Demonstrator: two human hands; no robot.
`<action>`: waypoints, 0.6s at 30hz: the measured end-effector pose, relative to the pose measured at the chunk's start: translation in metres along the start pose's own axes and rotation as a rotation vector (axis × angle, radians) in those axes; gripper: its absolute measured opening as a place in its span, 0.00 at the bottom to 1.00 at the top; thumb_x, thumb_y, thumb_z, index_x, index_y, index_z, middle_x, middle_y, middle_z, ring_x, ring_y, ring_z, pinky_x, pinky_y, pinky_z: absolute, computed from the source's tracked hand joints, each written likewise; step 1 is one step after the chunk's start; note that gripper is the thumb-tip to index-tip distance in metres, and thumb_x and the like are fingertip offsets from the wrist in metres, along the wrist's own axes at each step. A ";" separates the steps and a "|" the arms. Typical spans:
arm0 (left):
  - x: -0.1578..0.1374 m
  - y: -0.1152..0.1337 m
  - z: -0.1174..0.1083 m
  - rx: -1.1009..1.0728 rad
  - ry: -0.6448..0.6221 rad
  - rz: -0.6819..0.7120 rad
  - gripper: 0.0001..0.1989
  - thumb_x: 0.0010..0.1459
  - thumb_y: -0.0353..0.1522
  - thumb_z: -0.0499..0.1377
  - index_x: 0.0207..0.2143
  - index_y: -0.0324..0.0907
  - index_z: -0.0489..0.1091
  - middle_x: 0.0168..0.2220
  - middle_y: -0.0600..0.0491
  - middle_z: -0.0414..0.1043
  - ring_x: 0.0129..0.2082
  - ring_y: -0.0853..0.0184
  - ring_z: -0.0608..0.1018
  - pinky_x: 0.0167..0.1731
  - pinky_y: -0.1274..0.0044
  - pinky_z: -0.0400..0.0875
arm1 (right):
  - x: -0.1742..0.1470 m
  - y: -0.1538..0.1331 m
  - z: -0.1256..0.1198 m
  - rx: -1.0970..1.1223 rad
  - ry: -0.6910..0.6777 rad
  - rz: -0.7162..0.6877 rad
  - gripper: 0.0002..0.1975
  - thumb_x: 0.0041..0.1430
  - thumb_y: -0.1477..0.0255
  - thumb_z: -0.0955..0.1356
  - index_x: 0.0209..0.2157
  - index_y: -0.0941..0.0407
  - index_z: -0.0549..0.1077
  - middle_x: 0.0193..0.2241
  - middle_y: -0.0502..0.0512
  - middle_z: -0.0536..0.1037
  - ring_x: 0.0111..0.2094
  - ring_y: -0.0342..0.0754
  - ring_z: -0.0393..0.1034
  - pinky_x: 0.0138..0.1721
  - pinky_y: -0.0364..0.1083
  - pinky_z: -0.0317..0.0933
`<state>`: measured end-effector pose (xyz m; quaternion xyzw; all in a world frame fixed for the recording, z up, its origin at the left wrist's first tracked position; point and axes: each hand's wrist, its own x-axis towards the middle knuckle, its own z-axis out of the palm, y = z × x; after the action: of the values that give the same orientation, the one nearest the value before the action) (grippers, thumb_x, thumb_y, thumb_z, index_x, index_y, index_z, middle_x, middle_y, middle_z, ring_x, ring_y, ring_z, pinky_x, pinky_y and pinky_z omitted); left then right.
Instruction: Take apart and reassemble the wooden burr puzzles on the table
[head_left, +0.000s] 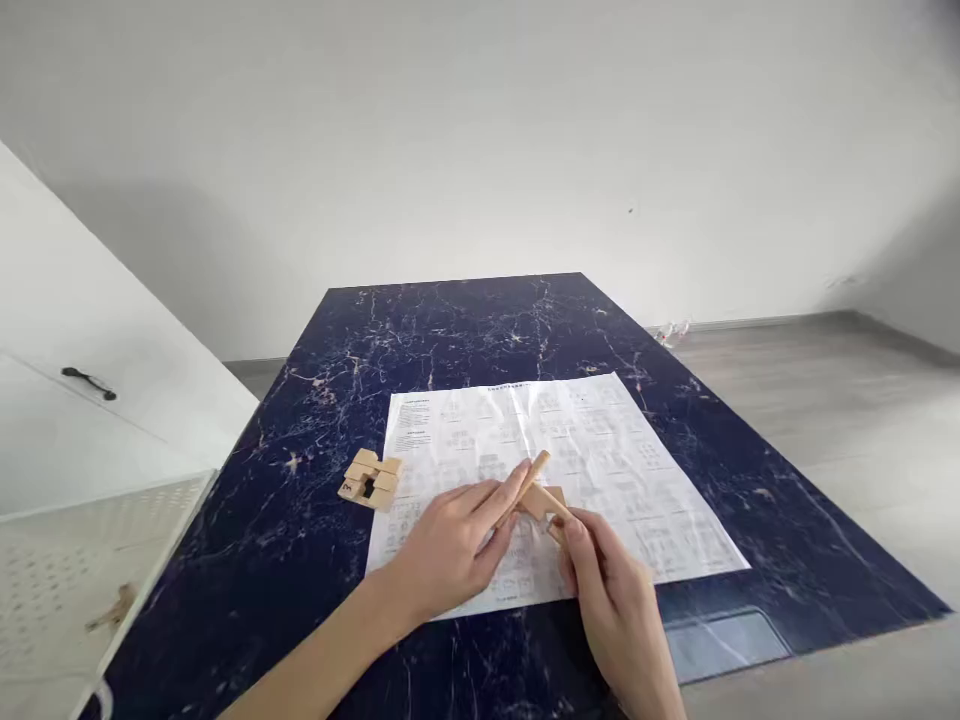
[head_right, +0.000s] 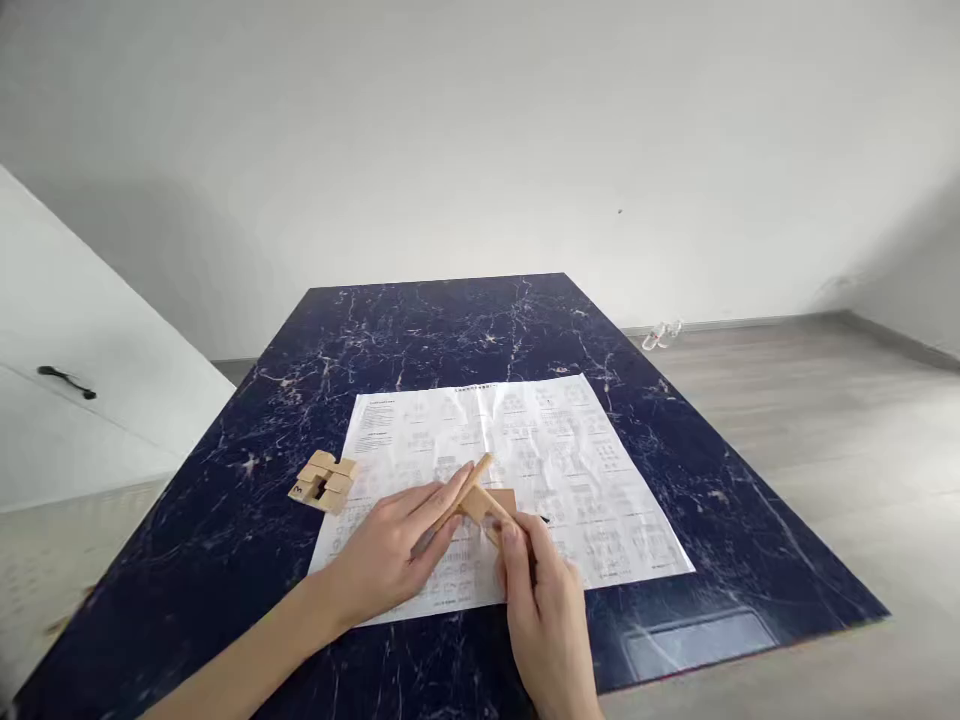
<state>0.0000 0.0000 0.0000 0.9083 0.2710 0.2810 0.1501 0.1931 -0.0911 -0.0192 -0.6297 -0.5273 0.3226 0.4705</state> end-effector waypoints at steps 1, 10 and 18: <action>0.000 0.000 0.000 0.001 -0.004 -0.004 0.35 0.78 0.32 0.50 0.79 0.50 0.37 0.49 0.48 0.80 0.43 0.60 0.83 0.41 0.67 0.83 | 0.001 -0.001 0.001 0.000 0.011 0.006 0.23 0.77 0.52 0.59 0.41 0.54 0.74 0.21 0.46 0.69 0.19 0.45 0.65 0.22 0.43 0.58; 0.003 0.007 0.008 -0.006 0.086 -0.056 0.32 0.78 0.30 0.49 0.78 0.51 0.44 0.45 0.51 0.82 0.38 0.63 0.84 0.38 0.69 0.83 | 0.002 -0.005 0.006 0.021 0.080 0.058 0.23 0.76 0.50 0.59 0.35 0.53 0.71 0.20 0.46 0.67 0.18 0.45 0.62 0.22 0.43 0.57; 0.003 0.009 0.010 0.045 0.138 -0.044 0.31 0.77 0.29 0.49 0.78 0.48 0.46 0.41 0.53 0.83 0.33 0.65 0.83 0.34 0.71 0.80 | 0.002 -0.005 0.006 0.011 0.048 0.062 0.23 0.77 0.51 0.59 0.36 0.53 0.72 0.20 0.46 0.67 0.20 0.45 0.62 0.23 0.43 0.57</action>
<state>0.0118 -0.0067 -0.0032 0.8838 0.3068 0.3335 0.1164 0.1864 -0.0876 -0.0167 -0.6508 -0.4942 0.3245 0.4763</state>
